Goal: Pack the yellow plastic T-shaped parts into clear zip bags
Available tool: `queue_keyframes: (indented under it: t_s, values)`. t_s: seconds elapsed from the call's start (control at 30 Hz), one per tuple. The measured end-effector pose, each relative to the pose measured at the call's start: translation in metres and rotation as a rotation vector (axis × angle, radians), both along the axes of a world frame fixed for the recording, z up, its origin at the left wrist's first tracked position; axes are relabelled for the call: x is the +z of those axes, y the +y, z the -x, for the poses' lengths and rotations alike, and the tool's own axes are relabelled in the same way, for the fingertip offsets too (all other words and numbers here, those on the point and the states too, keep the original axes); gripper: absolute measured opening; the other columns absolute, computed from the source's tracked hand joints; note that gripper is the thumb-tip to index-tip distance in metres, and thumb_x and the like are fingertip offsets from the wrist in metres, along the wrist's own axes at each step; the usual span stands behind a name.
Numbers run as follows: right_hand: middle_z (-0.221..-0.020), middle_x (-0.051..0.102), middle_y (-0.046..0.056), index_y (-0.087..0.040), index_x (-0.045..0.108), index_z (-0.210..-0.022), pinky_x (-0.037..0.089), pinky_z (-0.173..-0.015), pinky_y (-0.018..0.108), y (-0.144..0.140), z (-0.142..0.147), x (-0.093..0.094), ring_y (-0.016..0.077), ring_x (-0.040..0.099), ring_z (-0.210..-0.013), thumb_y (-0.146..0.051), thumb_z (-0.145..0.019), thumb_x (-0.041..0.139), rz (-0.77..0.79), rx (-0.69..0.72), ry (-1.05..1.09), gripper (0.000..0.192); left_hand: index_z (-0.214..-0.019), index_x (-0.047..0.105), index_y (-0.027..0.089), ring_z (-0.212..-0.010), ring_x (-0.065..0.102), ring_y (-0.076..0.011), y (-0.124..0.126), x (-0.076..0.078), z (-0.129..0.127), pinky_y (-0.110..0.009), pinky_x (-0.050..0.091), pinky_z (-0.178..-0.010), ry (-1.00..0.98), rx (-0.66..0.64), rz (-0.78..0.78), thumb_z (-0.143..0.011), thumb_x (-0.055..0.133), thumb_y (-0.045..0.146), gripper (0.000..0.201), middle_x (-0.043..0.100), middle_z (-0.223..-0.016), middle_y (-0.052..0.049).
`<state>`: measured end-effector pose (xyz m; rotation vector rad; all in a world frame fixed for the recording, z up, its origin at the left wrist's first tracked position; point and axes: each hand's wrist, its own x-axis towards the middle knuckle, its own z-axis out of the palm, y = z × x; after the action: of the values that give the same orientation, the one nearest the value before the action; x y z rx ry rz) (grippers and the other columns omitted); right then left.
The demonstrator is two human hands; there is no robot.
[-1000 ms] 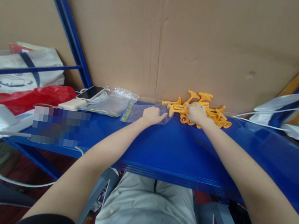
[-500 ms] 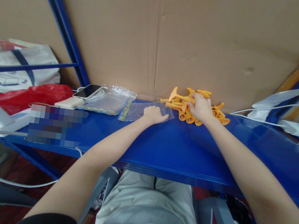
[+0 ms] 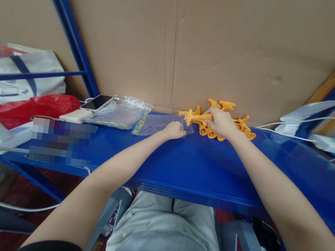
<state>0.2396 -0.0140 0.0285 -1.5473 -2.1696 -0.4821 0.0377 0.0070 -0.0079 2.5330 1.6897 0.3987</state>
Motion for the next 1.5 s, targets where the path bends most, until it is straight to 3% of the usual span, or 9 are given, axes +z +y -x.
queue_keyframes:
  t_s: [0.2, 0.33, 0.5, 0.8, 1.0, 1.17, 1.3, 1.4, 1.5]
  values:
    - [-0.116, 0.068, 0.016, -0.013, 0.063, -0.116, 0.049, -0.089, 0.04, 0.0, 0.001, -0.001, 0.0307, 0.065, -0.105, -0.021, -0.085, 0.057, 0.079, 0.03, -0.055, 0.033, -0.081, 0.073, 0.016, -0.091, 0.07, -0.0254, 0.003, -0.003, -0.002, -0.029, 0.053, -0.076, -0.017, 0.002, -0.008, -0.083, 0.053, 0.032, 0.025, 0.075, -0.09, -0.011]
    - [-0.115, 0.069, 0.016, -0.011, 0.064, -0.116, 0.048, -0.092, 0.039, 0.001, 0.006, -0.002, 0.0293, 0.065, -0.107, -0.02, -0.084, 0.06, 0.121, 0.066, -0.02, 0.034, -0.079, 0.072, 0.016, -0.085, 0.07, -0.0248, 0.006, -0.005, -0.002, -0.028, 0.052, -0.071, -0.027, 0.012, 0.019, -0.085, 0.053, 0.035, 0.027, 0.074, -0.084, -0.01]
    - [-0.102, 0.072, 0.012, -0.014, 0.067, -0.109, 0.05, -0.082, 0.035, 0.002, 0.007, -0.003, 0.0254, 0.067, -0.093, -0.021, -0.082, 0.063, 0.147, 0.104, 0.076, 0.028, -0.077, 0.07, 0.015, -0.078, 0.069, -0.0234, 0.002, -0.001, 0.001, -0.028, 0.05, -0.067, -0.055, -0.011, -0.01, -0.086, 0.052, 0.034, 0.028, 0.073, -0.079, -0.01]
    - [-0.066, 0.061, -0.001, -0.017, 0.069, -0.087, 0.043, -0.058, 0.025, 0.001, 0.012, -0.005, 0.0131, 0.055, -0.062, -0.032, -0.075, 0.069, 0.349, 0.364, 0.456, 0.02, -0.094, 0.07, 0.015, -0.086, 0.069, -0.0254, -0.027, 0.02, -0.002, -0.032, 0.051, -0.076, 0.059, -0.11, -0.241, -0.084, 0.05, 0.025, 0.025, 0.074, -0.089, -0.01]
    - [-0.07, 0.062, -0.003, -0.018, 0.069, -0.084, 0.043, -0.055, 0.021, -0.002, 0.029, -0.015, 0.0084, 0.051, -0.058, -0.012, -0.069, 0.062, 0.518, 0.432, 0.698, 0.018, -0.105, 0.068, 0.016, -0.087, 0.068, -0.0218, -0.034, 0.02, -0.002, -0.028, 0.048, -0.075, -0.024, -0.217, -0.316, -0.084, 0.048, 0.021, 0.03, 0.073, -0.091, -0.007]
    - [-0.07, 0.065, -0.002, -0.017, 0.066, -0.076, 0.05, -0.061, 0.022, -0.005, 0.036, -0.021, 0.0084, 0.057, -0.061, -0.01, -0.068, 0.065, 0.606, 0.455, 0.856, 0.011, -0.097, 0.067, 0.017, -0.083, 0.065, -0.0192, -0.032, 0.02, 0.003, -0.027, 0.046, -0.075, -0.07, -0.27, -0.317, -0.085, 0.047, 0.02, 0.024, 0.071, -0.09, -0.006]
    - [-0.077, 0.069, 0.001, -0.018, 0.067, -0.089, 0.054, -0.061, 0.024, -0.005, 0.039, -0.024, 0.0097, 0.061, -0.06, -0.014, -0.072, 0.073, 0.61, 0.398, 1.036, 0.018, -0.09, 0.063, 0.016, -0.086, 0.062, -0.0203, -0.015, 0.029, 0.024, -0.03, 0.046, -0.079, -0.218, -0.109, -0.441, -0.09, 0.041, 0.023, 0.024, 0.068, -0.088, -0.008]
    - [-0.081, 0.071, 0.002, -0.019, 0.066, -0.088, 0.055, -0.061, 0.023, -0.002, 0.04, -0.024, 0.01, 0.064, -0.061, -0.014, -0.073, 0.077, 0.591, 0.378, 1.127, 0.019, -0.095, 0.061, 0.018, -0.103, 0.059, -0.0235, 0.004, 0.036, 0.053, -0.036, 0.044, -0.092, -0.365, 0.133, -0.607, -0.09, 0.039, 0.021, 0.022, 0.068, -0.1, -0.01]
    - [-0.076, 0.07, 0.001, -0.018, 0.065, -0.085, 0.054, -0.057, 0.02, 0.0, 0.04, -0.024, 0.0087, 0.063, -0.058, -0.013, -0.071, 0.079, 0.579, 0.36, 1.17, 0.021, -0.107, 0.059, 0.019, -0.12, 0.054, -0.0288, 0.019, 0.038, 0.08, -0.043, 0.042, -0.1, -0.476, 0.436, -0.578, -0.089, 0.044, 0.022, 0.023, 0.065, -0.118, -0.012]
